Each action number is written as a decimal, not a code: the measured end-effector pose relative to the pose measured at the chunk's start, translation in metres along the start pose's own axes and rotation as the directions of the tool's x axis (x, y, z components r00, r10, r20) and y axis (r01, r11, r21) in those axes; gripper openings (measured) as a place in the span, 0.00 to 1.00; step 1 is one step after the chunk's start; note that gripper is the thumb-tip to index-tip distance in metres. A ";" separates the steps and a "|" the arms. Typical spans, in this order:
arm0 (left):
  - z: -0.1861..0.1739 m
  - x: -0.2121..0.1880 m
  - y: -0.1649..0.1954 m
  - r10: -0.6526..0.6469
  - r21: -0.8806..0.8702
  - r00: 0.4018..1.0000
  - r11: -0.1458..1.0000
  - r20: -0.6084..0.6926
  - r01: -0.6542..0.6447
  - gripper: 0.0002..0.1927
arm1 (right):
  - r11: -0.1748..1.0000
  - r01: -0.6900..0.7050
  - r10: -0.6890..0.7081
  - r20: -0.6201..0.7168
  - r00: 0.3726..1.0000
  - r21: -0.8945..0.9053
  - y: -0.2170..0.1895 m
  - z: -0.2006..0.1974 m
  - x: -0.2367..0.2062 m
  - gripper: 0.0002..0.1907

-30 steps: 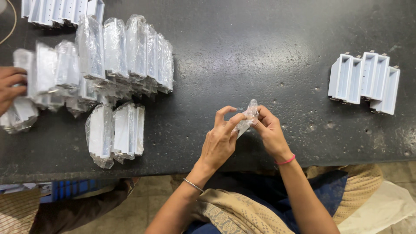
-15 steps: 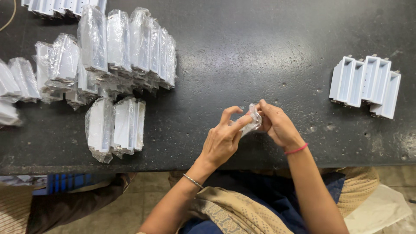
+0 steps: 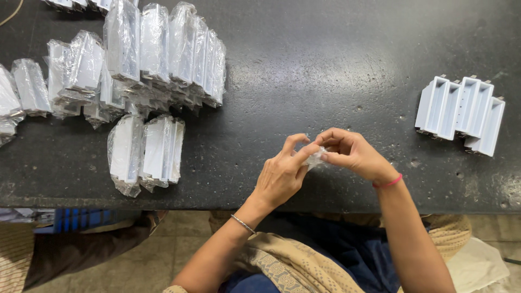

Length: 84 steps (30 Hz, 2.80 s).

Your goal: The person repeatedly picks white plastic components from a table, places each into a clear plastic bag, and folds the bag to seal it. They then place the wrapped items into a larger white bag on the floor. The process is repeated for several components.

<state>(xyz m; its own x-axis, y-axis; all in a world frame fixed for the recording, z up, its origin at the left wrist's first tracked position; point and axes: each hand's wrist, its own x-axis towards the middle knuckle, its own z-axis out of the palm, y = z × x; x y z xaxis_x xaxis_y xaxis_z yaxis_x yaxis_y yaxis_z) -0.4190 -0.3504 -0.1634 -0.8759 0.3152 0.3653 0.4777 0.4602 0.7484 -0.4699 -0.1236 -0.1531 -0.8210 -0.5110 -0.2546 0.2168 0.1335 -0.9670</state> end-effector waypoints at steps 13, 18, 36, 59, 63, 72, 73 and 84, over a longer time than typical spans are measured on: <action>0.000 -0.008 -0.006 0.074 0.055 0.995 0.996 -0.060 -0.071 0.26 | 0.927 0.082 -0.186 -0.260 0.948 -0.365 -0.010 0.047 -0.007 0.10; -0.003 -0.004 -0.001 -0.044 0.012 0.999 0.999 -0.026 0.044 0.26 | 0.897 0.065 -0.253 -0.387 0.887 -0.437 -0.009 0.064 -0.002 0.09; 0.005 0.000 -0.006 0.000 -0.028 0.997 1.000 -0.077 -0.002 0.27 | 0.920 0.075 -0.245 -0.416 0.876 -0.384 0.003 0.048 -0.004 0.07; -0.019 -0.025 -0.040 -0.226 0.078 0.971 0.970 -0.075 0.232 0.34 | 0.947 0.206 -0.280 -0.320 0.905 -0.245 0.037 0.086 0.040 0.16; -0.055 -0.033 -0.061 -0.269 0.546 0.913 0.736 -0.307 0.400 0.32 | 0.882 0.245 -0.352 -0.217 0.911 -0.402 0.018 0.095 0.048 0.25; -0.094 -0.051 -0.094 -0.400 0.699 0.766 0.333 -0.503 0.632 0.51 | 0.815 0.262 -0.384 -0.142 0.912 -0.518 0.011 0.112 0.044 0.19; -0.098 -0.054 -0.094 -0.402 0.605 0.758 0.456 -0.514 0.652 0.57 | 0.794 0.255 -0.387 -0.136 0.912 -0.552 0.009 0.116 0.047 0.19; -0.155 -0.076 -0.121 -0.401 0.504 0.613 0.350 -0.681 0.790 0.66 | 0.594 0.642 -0.533 0.361 0.765 -0.485 0.020 0.234 0.166 0.37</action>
<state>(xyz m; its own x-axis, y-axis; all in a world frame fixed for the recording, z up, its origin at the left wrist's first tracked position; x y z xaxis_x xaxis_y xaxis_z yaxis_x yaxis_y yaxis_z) -0.4213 -0.5588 -0.1960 -0.7743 -0.5567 0.3008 -0.4904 0.8284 0.2708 -0.4781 -0.4042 -0.2148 -0.5534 -0.7684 0.3214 -0.6546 0.1627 -0.7383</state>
